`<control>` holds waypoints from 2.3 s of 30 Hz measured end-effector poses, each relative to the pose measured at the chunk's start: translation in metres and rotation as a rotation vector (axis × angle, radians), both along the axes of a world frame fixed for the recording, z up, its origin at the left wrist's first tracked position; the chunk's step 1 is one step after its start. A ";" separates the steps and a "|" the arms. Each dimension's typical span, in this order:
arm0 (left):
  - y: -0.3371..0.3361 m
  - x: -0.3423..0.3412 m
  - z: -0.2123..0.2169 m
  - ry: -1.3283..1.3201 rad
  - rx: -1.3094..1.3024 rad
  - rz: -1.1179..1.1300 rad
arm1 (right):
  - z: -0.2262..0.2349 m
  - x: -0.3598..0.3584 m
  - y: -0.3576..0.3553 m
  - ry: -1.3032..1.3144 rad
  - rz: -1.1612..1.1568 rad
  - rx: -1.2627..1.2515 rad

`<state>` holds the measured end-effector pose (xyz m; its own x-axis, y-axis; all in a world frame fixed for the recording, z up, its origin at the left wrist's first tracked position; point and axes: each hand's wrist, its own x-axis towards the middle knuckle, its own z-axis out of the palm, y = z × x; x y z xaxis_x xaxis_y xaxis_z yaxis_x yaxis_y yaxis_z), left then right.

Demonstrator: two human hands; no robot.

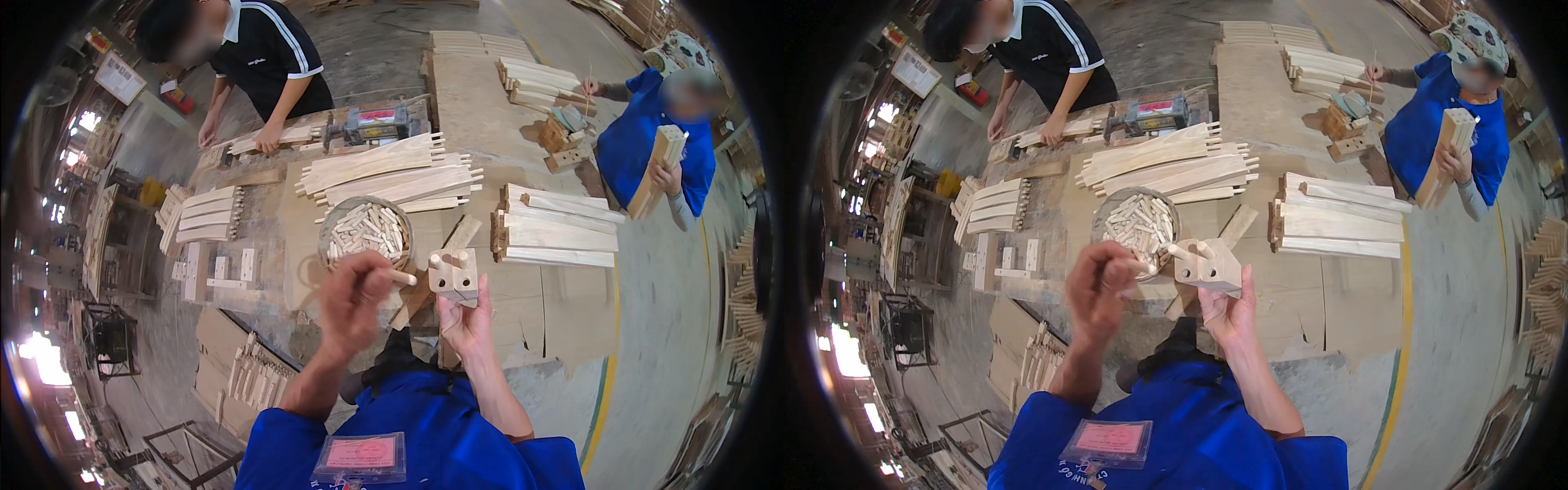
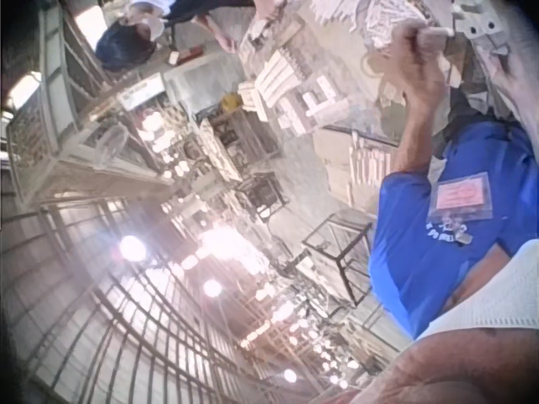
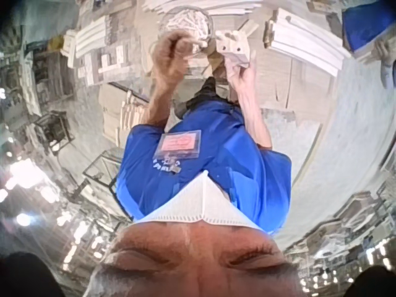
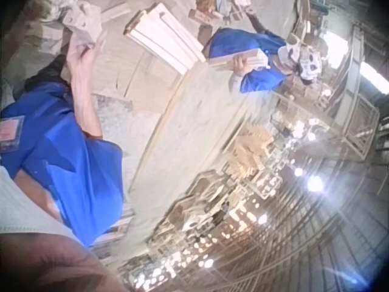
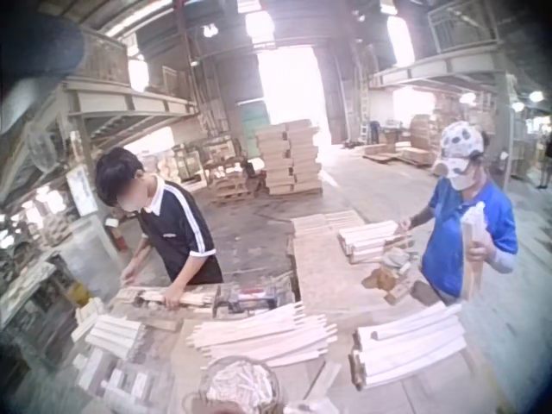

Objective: The person repeatedly picks small wooden dowels from a metal bowl and inserts them into pre-drilled holes in a small wooden block. They then place the assembled block onto a stack on the table. The process is repeated continuously with other workers visible nearby.

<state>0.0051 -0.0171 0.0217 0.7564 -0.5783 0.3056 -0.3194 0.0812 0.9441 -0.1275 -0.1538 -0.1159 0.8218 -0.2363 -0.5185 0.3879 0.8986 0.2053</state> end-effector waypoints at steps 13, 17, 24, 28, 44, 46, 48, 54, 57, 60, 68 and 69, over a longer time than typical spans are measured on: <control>-0.006 -0.022 0.013 -0.483 0.266 0.155 | 0.008 0.015 0.015 0.131 0.088 -0.035; -0.012 -0.024 0.012 -0.463 0.260 0.262 | 0.007 0.017 0.018 0.135 0.098 -0.099; -0.012 -0.011 0.006 -0.349 0.233 0.290 | 0.005 0.030 0.020 0.183 0.111 -0.089; -0.010 -0.001 -0.003 -0.344 0.189 0.134 | 0.008 0.026 0.012 0.121 0.066 -0.018; 0.015 0.144 -0.156 -0.923 0.913 0.077 | 0.004 0.021 0.013 0.118 -0.038 -0.031; 0.018 0.142 -0.135 -0.919 0.650 0.104 | 0.007 0.023 0.015 0.122 -0.020 -0.034; 0.018 0.128 -0.098 -0.763 0.440 0.122 | 0.008 0.026 0.019 0.142 -0.013 -0.054; 0.014 0.035 0.077 -0.631 0.218 -0.117 | 0.002 0.023 0.021 0.142 -0.018 -0.068; 0.003 0.013 0.091 -1.005 0.401 -0.206 | 0.008 0.028 0.028 0.091 0.020 -0.088; -0.001 0.010 0.072 -1.221 0.505 -0.203 | 0.012 0.028 0.031 0.103 0.021 -0.092; -0.013 0.021 0.077 -1.267 0.665 -0.441 | 0.003 0.024 0.029 0.111 0.035 -0.092; -0.015 0.024 0.082 -1.262 0.703 -0.471 | 0.003 0.024 0.030 0.109 0.051 -0.108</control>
<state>0.0286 -0.0320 0.1039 -0.0709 -0.9846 0.1598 -0.9973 0.0671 -0.0295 -0.1040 -0.1239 -0.1131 0.7741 -0.2553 -0.5793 0.3563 0.9321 0.0653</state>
